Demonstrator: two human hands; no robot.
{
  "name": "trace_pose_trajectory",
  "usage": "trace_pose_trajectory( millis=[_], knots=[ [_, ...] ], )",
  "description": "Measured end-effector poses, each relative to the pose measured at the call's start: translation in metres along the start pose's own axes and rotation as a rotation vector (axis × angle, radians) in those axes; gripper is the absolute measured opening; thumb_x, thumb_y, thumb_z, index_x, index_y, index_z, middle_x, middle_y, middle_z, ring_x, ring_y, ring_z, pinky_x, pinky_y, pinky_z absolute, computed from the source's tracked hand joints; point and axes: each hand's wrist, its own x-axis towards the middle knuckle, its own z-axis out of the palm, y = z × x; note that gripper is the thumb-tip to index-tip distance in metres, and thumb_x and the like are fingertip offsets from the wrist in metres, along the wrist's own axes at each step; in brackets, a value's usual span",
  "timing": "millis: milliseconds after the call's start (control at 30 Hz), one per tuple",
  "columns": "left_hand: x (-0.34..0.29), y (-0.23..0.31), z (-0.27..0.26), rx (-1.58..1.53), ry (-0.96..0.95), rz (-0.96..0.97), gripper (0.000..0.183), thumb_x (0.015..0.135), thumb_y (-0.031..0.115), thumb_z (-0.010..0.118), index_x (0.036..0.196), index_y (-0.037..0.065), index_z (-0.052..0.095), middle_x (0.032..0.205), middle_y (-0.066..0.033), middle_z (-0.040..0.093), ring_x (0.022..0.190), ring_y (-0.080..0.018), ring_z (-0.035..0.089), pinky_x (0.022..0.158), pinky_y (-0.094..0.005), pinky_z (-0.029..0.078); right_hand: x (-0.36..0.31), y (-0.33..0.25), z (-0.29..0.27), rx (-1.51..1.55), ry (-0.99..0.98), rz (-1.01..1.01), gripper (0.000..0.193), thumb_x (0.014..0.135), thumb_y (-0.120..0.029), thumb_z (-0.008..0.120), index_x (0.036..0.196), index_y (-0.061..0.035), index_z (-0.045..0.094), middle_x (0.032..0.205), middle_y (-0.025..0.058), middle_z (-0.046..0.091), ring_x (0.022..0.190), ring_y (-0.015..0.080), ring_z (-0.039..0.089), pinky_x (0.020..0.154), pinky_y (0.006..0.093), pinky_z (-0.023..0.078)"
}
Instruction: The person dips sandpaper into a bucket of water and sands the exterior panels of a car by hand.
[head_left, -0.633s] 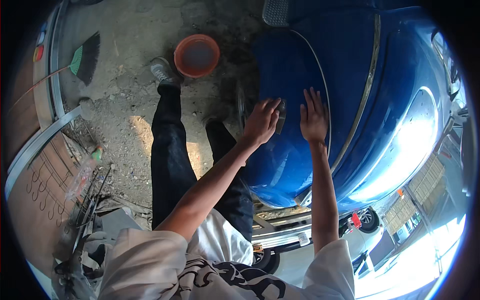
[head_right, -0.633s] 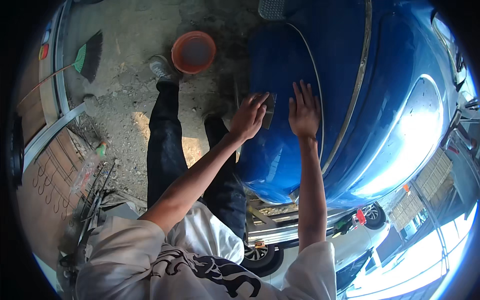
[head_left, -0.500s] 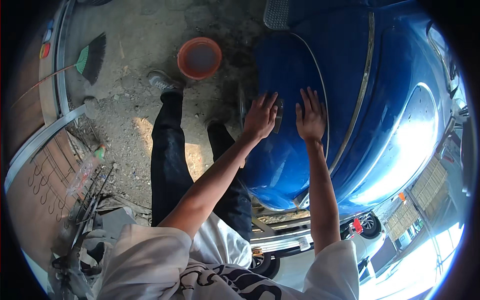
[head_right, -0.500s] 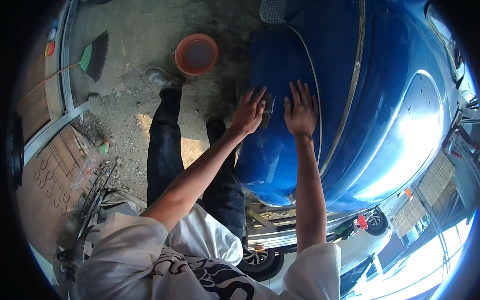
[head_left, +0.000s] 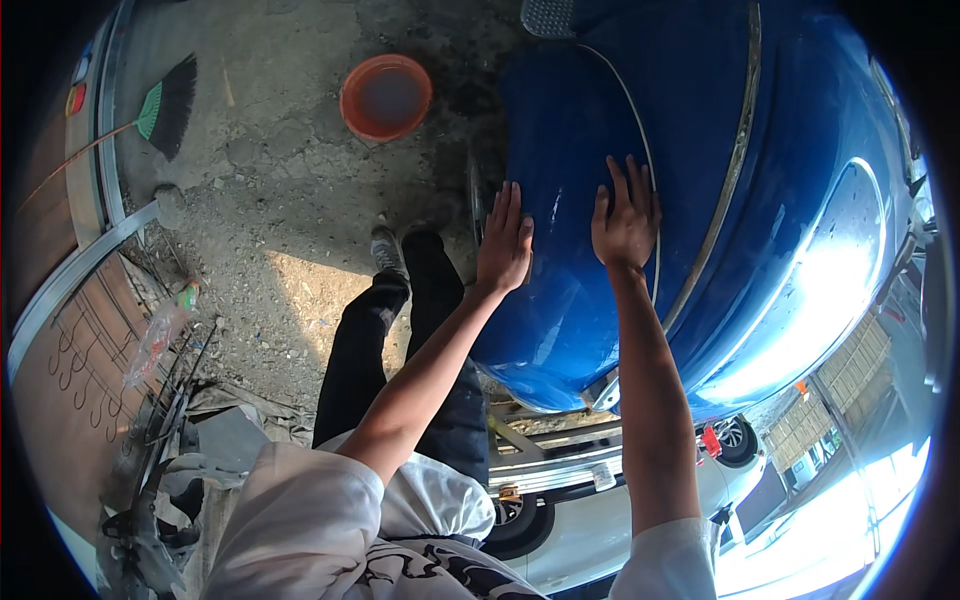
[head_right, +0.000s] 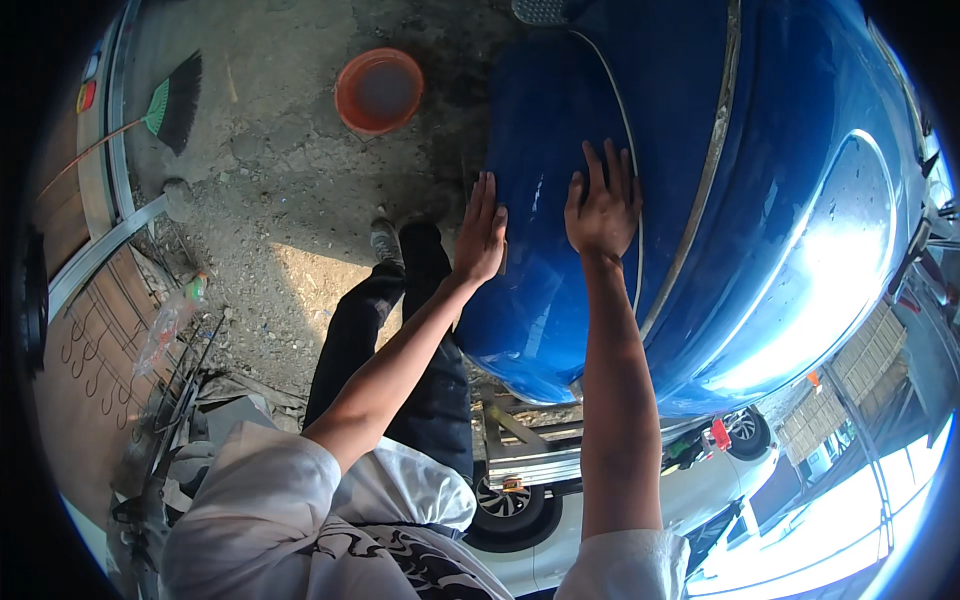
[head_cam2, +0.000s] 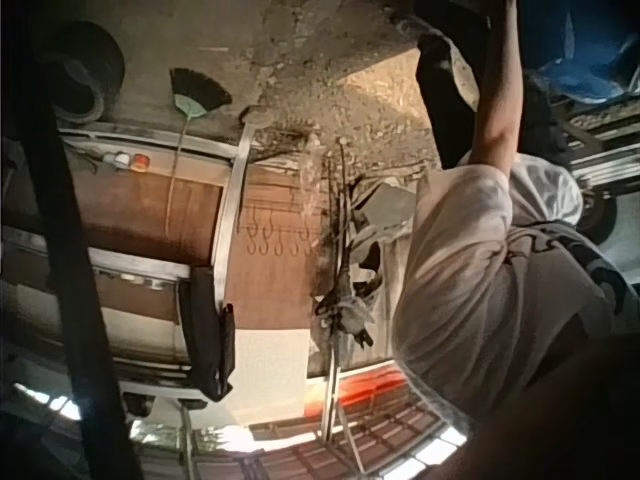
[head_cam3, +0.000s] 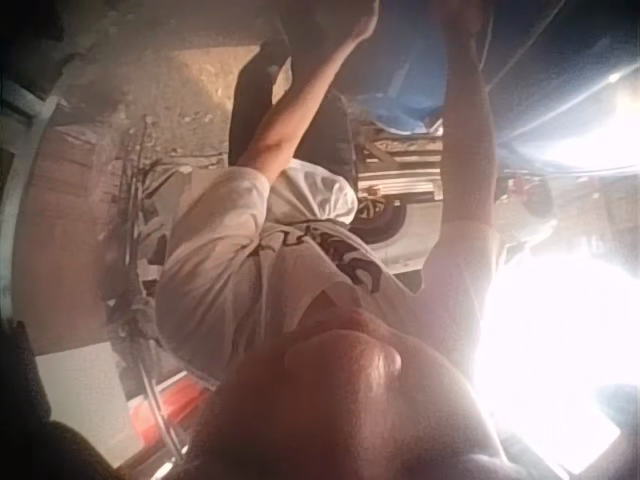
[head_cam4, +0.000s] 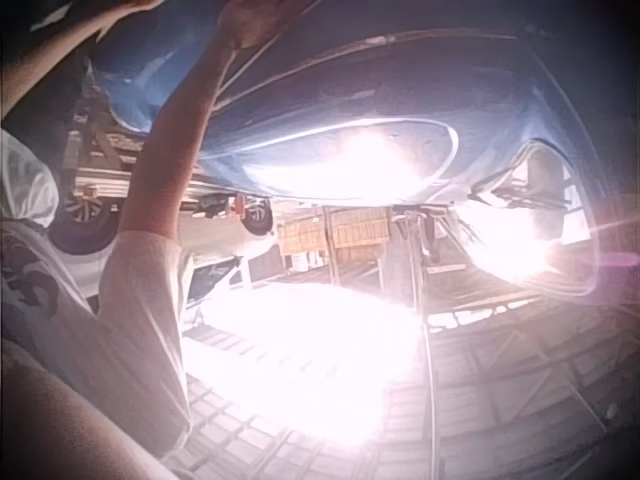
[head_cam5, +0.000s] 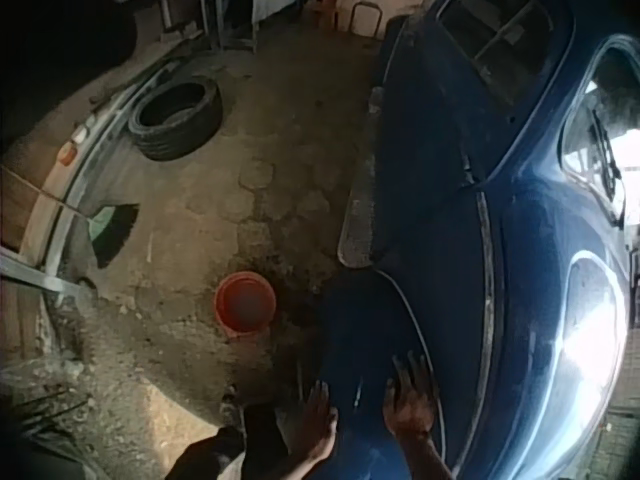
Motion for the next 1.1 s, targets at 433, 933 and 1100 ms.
trace_pose_trajectory(
  millis=[433, 933, 1100],
  knots=[
    [0.082, 0.005, -0.001, 0.113, 0.158, 0.052, 0.058, 0.104, 0.034, 0.028, 0.155, 0.008, 0.020, 0.159, -0.0193, 0.019, 0.146, -0.0380, 0.021, 0.118, -0.0525, 0.023, 0.008, 0.000, 0.001, -0.016, -0.011, 0.015, 0.041, 0.100, -0.032, 0.042, 0.141, -0.0297, 0.047, 0.151, 0.0019, 0.042, 0.143, 0.0227, 0.034, 0.117, 0.0489, 0.029],
    [0.078, -0.001, 0.007, -0.144, -0.005, -0.143, 0.060, 0.105, 0.036, 0.022, 0.155, 0.005, 0.013, 0.161, -0.0198, 0.012, 0.149, -0.0363, 0.015, 0.120, -0.0502, 0.017, 0.001, -0.003, -0.003, 0.001, -0.079, 0.006, 0.043, 0.101, -0.034, 0.036, 0.142, -0.0273, 0.046, 0.151, 0.0055, 0.042, 0.143, 0.0278, 0.035, 0.114, 0.0544, 0.029],
    [0.020, 0.004, 0.006, -0.279, 0.009, -0.182, 0.061, 0.105, 0.036, 0.026, 0.155, 0.005, 0.013, 0.161, -0.0196, 0.012, 0.148, -0.0374, 0.015, 0.120, -0.0505, 0.016, 0.002, 0.001, -0.006, 0.002, -0.089, 0.014, 0.043, 0.102, -0.035, 0.035, 0.142, -0.0267, 0.047, 0.151, 0.0058, 0.042, 0.143, 0.0283, 0.035, 0.114, 0.0542, 0.028]
  ],
)
